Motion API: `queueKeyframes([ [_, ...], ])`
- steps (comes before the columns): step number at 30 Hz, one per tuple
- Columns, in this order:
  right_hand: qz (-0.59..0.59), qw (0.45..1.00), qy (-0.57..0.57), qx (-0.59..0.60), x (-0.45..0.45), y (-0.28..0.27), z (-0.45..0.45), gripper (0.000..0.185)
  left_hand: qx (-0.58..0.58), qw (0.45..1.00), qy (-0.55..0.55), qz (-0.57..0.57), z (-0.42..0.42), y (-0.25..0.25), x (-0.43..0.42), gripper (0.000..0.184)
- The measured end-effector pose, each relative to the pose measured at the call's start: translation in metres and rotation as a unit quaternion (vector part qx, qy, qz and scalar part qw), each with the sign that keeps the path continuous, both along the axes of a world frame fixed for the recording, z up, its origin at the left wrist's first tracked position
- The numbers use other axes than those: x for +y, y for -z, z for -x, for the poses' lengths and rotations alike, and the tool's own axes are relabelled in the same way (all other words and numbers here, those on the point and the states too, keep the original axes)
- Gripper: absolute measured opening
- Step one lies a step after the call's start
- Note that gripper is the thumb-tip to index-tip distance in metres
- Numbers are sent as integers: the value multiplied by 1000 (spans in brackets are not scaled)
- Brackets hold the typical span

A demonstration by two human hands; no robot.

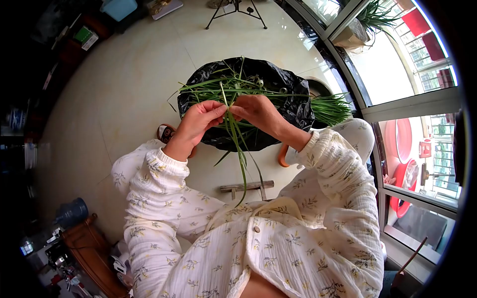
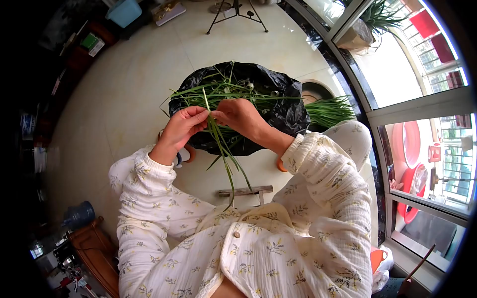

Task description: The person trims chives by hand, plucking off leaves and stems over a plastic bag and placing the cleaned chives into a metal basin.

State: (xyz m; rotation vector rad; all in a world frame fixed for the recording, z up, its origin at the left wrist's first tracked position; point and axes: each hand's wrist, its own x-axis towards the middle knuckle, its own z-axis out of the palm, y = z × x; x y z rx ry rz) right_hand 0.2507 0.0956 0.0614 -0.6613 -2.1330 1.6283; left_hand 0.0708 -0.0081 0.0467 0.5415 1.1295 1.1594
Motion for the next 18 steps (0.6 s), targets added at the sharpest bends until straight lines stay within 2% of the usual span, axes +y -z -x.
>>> queueKeyframes([
  [3, 20, 999, 14, -23, -6, 3, -3, 22, -1, 1000, -28, 1, -11, -4, 4, 12],
  [7, -84, 992, 30, -93, -6, -9, -6, 22, 48, 997, -60, 3, -20, -6, 9, 11],
  [10, -119, 987, 40, -97, -13, -14, -8, 22, 94, 994, -44, -22, -22, -1, 13, 12],
  [13, -101, 989, 23, -110, -10, -16, -12, 19, 64, 997, -38, -6, -25, -2, 15, 14],
  [16, 46, 998, 18, -47, -8, -10, -16, 18, 17, 998, -57, -9, -29, -1, 18, 16],
  [18, 88, 996, -8, -28, -2, -4, -19, 19, 0, 999, -46, -16, -28, -2, 19, 16],
])
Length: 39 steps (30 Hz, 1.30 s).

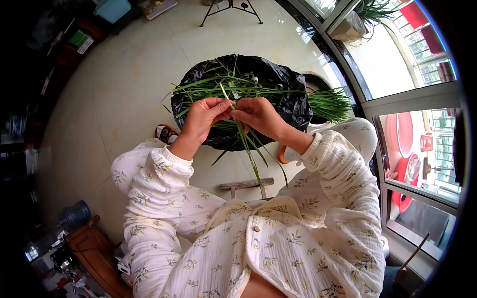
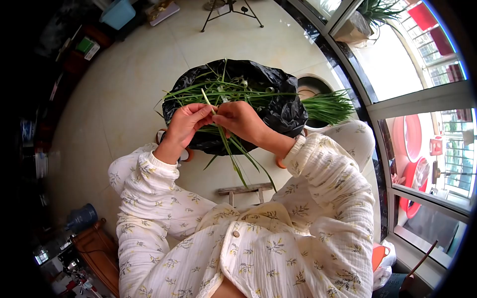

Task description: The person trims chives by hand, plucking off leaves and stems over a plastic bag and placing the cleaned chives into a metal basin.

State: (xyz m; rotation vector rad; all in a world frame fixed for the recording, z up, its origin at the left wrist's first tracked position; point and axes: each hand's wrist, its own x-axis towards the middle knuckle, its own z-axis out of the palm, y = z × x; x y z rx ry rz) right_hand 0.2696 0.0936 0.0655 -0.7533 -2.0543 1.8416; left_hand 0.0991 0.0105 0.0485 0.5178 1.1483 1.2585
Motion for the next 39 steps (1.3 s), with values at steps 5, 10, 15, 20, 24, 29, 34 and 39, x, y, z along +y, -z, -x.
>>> queueKeyframes([
  [5, 203, 977, -29, 66, 6, 5, -6, 23, -68, 997, 15, -24, -1, 4, 1, 15],
  [10, 271, 959, -31, 72, 11, 4, -8, 22, -50, 999, -15, -12, -3, -3, 2, 13],
  [15, 159, 986, 5, 40, 8, 9, -7, 21, 199, 976, 21, -81, -6, -1, 5, 13],
  [20, 145, 989, -7, 24, 8, 7, -7, 25, 444, 882, -29, -157, 3, -6, 10, 14],
  [24, 187, 982, 1, 12, 8, 4, -9, 23, 526, 830, -51, -176, 12, -3, 17, 14],
  [29, 225, 974, 13, 17, 11, -3, -14, 24, 552, 816, -48, -164, 16, 4, 26, 14],
  [34, 225, 974, -3, 17, 13, 0, -20, 24, 570, 804, -62, -159, 20, 15, 37, 14],
  [39, 212, 977, -14, 33, 17, -11, -27, 23, 671, 732, -21, -116, 29, 18, 43, 18],
])
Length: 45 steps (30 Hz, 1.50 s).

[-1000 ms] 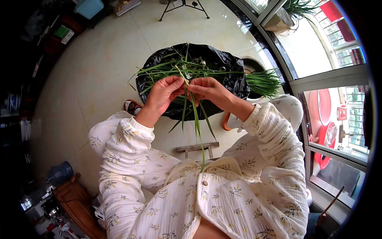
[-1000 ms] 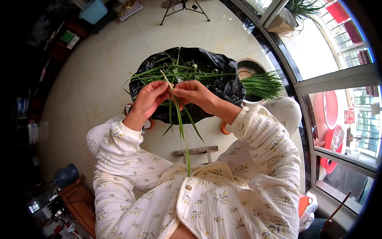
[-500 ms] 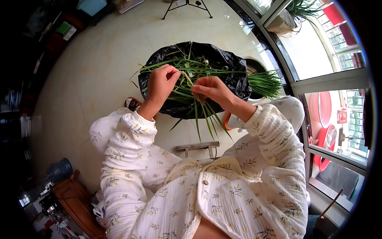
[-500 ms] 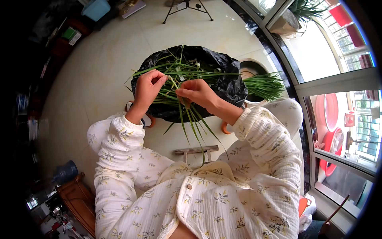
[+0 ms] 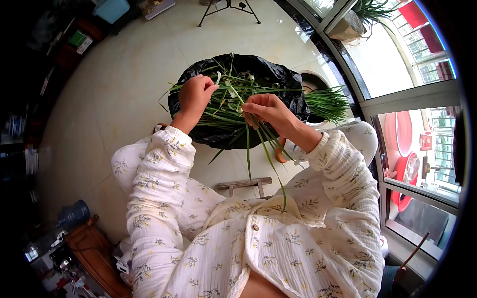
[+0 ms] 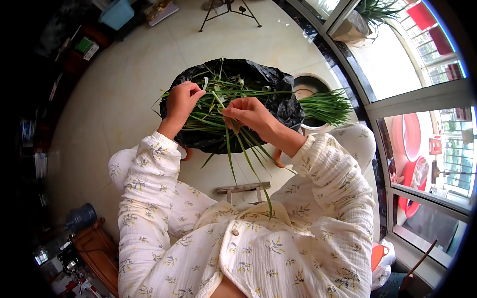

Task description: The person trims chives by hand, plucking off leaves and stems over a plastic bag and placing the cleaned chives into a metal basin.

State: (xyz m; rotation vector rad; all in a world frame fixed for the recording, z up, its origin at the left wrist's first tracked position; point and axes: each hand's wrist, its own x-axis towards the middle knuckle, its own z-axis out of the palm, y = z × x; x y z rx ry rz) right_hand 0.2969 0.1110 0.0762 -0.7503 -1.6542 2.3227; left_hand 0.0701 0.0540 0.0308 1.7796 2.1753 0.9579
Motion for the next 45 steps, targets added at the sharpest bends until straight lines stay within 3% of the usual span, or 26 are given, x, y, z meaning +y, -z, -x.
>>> queueKeyframes([
  [3, 32, 995, 81, 48, 4, -12, 1, 22, 108, 990, 13, 88, -5, -10, -3, 20],
  [7, 77, 980, 141, 121, 19, -28, -1, 19, 166, 986, 21, 12, -10, -11, 0, 13],
  [10, 103, 959, 173, 202, 37, -23, 1, 19, 152, 987, 24, -41, -21, -23, 0, 38],
  [11, 110, 950, 181, 231, 44, -20, 2, 19, 94, 994, 52, 0, -22, -23, 0, 54],
  [12, 125, 941, 195, 247, 48, -21, 3, 19, -72, 993, 89, 7, -25, -21, 1, 50],
  [14, 157, 921, 223, 278, 55, -23, 6, 20, -392, 907, 154, 24, -36, -16, 5, 42],
  [15, 164, 916, 230, 284, 59, -23, 7, 20, -485, 854, 155, 103, -49, -39, -1, 39],
  [18, 191, 905, 231, 303, 72, -18, 10, 20, -710, 639, 244, 168, -72, -43, -5, 46],
  [24, 189, 892, 260, 320, 101, -12, 10, 19, -747, 550, 275, 253, -82, -52, -10, 51],
  [27, 197, 888, 250, 331, 110, -11, 6, 19, -742, 555, 270, 262, -79, -54, -10, 50],
  [30, 199, 886, 250, 337, 114, -11, 3, 19, -689, 653, 211, 232, -79, -43, -12, 44],
  [33, 198, 882, 252, 346, 118, -14, 0, 19, -414, 889, 194, 22, -78, -22, -11, 30],
  [36, 207, 875, 252, 358, 124, -15, -3, 19, -533, 825, 165, 86, -71, -29, -10, 24],
  [39, 215, 870, 246, 370, 131, -17, -7, 20, -552, 782, 180, 225, -69, -38, -13, 25],
  [45, 218, 860, 252, 387, 144, -24, -19, 18, -568, 720, 260, 303, -62, -42, -15, 23],
])
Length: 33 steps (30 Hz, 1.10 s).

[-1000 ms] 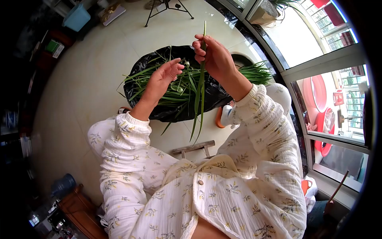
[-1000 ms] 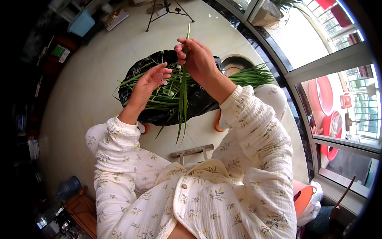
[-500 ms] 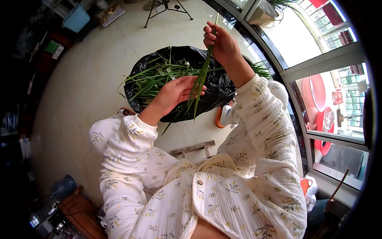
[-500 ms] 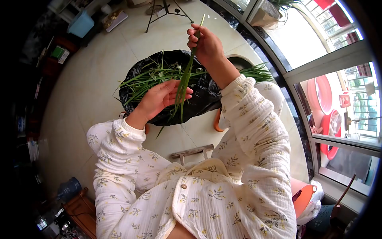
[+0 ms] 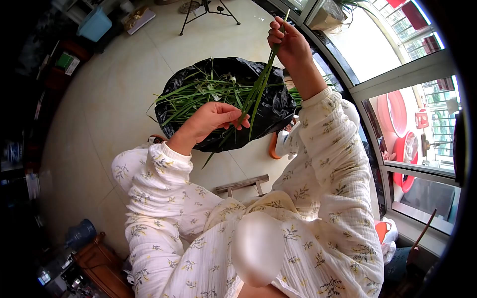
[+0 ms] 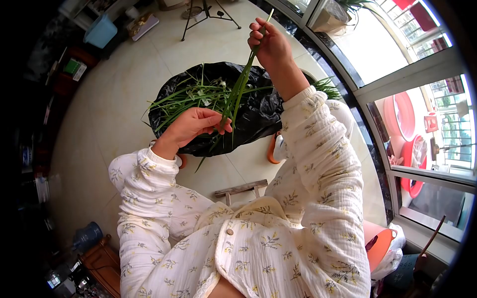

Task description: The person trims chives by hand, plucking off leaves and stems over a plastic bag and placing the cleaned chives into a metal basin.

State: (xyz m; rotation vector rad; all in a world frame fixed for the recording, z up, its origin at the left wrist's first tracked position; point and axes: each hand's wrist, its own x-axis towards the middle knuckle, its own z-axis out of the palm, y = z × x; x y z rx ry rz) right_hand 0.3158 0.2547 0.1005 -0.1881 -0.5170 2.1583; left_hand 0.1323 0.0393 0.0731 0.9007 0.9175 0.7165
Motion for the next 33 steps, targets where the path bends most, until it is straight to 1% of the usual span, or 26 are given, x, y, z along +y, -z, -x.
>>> queueKeyframes([
  [9, -5, 999, 39, -4, 9, 1, -20, 18, 15, 999, 44, 25, -2, -2, -4, 18],
  [12, -9, 999, 47, -5, 12, 1, -25, 17, 23, 999, 32, 37, -2, -1, -3, 16],
  [15, -18, 998, 67, -7, 15, -1, -36, 16, 32, 999, -26, -1, -3, 6, -3, 16],
  [17, -34, 995, 96, -9, 21, -4, -45, 15, -10, 993, -115, -17, -8, 14, -3, 16],
  [18, -24, 995, 93, 4, 25, -4, -51, 13, -31, 986, -160, -25, -10, 15, -3, 17],
  [21, -31, 990, 135, 7, 30, -1, -72, 13, -59, 968, -243, -18, -13, 13, -3, 16],
  [24, -24, 986, 167, 14, 38, -2, -101, 13, -14, 963, -266, -26, -4, 20, -3, 17],
  [25, -29, 983, 181, 8, 39, -3, -111, 13, 103, 962, -247, -59, 0, 21, -1, 17],
  [26, -27, 985, 172, 20, 39, -2, -120, 13, 219, 945, -225, -93, 7, 22, 1, 18],
  [27, -23, 984, 178, 20, 39, -1, -128, 13, 331, 913, -200, -126, 13, 23, 4, 20],
  [28, -19, 983, 184, 21, 38, 0, -136, 13, 439, 867, -173, -158, 14, 23, 7, 22],
  [29, -14, 982, 189, 21, 37, 2, -144, 13, 537, 784, -185, -252, 11, 24, 8, 21],
  [30, -27, 983, 177, 33, 35, 2, -149, 13, 621, 679, -193, -340, 9, 25, 6, 21],
  [32, -21, 983, 181, 29, 32, 4, -158, 14, 679, 595, -174, -393, 4, 21, 2, 25],
  [33, -16, 983, 182, 28, 31, 6, -161, 14, 655, 622, -151, -401, 4, 24, 2, 30],
])
